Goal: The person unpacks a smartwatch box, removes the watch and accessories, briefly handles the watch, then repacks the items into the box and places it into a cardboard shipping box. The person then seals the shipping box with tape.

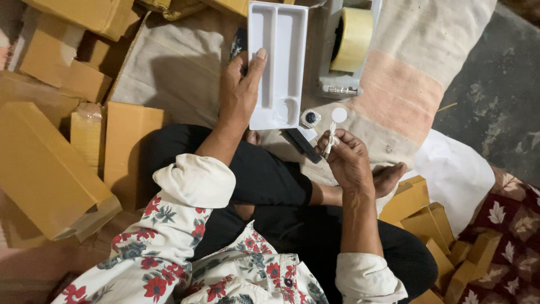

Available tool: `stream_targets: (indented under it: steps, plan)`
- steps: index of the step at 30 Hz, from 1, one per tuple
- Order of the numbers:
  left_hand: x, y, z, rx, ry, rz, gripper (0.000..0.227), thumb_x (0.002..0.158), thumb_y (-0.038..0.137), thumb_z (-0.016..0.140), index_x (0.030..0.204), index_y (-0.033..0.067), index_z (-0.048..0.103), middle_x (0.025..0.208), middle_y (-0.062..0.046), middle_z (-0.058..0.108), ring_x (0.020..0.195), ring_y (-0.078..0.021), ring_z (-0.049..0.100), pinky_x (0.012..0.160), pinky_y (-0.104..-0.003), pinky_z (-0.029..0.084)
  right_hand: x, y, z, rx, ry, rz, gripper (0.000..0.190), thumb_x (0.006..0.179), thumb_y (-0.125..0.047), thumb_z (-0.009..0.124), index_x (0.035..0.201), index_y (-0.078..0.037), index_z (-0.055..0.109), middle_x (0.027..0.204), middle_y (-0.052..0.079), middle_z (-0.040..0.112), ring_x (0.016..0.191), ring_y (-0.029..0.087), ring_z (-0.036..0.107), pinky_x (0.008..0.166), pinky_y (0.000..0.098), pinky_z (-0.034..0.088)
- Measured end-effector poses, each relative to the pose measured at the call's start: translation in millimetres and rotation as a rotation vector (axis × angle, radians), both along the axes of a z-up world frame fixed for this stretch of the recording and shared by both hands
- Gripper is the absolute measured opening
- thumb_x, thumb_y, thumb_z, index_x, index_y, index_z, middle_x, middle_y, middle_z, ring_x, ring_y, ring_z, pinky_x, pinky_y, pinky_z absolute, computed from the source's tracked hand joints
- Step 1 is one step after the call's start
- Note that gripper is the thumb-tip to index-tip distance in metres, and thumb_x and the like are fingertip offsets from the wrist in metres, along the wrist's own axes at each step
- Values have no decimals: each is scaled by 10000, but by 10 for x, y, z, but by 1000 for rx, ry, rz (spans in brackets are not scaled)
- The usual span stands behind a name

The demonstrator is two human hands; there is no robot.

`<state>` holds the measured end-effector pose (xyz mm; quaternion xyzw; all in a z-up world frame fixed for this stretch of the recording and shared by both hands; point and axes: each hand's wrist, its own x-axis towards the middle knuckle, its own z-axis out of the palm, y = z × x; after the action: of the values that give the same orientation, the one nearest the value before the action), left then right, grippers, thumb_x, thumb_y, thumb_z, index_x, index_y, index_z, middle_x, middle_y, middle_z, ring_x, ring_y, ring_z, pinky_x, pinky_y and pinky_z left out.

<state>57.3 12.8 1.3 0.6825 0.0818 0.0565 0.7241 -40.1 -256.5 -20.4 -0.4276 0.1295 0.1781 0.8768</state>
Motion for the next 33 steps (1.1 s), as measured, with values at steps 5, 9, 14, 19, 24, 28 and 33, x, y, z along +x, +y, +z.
stream_targets:
  steps: [5,9,14,19,24,28,33]
  plan:
    - [-7,-16,-33,3,97,10,460,1022,495,604,920,53,677,722,35,577,664,-77,513,611,-271,419,-13,6,-19,-44,1,8,133,987,-86,701,1061,22,680,945,119,708,882,213,669,877,370,546]
    - [5,8,-74,88,66,28,504,1021,563,594,914,77,674,712,49,587,650,-64,530,598,-257,438,-2,23,-32,-64,-3,4,122,986,-93,708,1042,12,682,943,119,707,890,217,673,885,365,543]
    - [5,0,-106,85,131,14,519,998,615,573,826,128,622,630,60,465,531,-71,405,493,-268,342,-2,33,32,-78,-38,-5,96,1006,-93,697,1038,-4,679,950,111,704,918,210,675,913,392,551]
    - [5,3,-95,65,126,6,501,1001,585,577,836,115,627,637,44,496,542,-68,437,502,-260,352,28,96,66,-113,-5,-38,88,991,-90,654,1045,-21,663,977,115,723,938,210,707,866,380,580]
    - [6,-38,-66,83,50,-116,493,1016,508,594,996,37,739,823,-40,738,723,-106,674,687,-269,536,62,184,73,-469,-97,-167,129,1021,-106,634,1055,11,676,914,139,731,800,201,733,704,334,644]
    - [-21,-83,-52,62,146,-218,465,990,438,612,1092,0,730,909,-83,769,797,-141,710,725,-285,560,33,289,110,-746,-229,-338,129,989,-37,724,1075,45,675,932,136,740,793,158,715,704,283,621]
    - [-33,-92,-57,81,146,-291,443,1016,405,594,1085,-14,721,908,-67,774,791,-116,711,739,-261,550,-19,342,195,-785,-283,-447,149,980,3,749,1095,46,665,996,122,755,904,139,721,796,238,578]
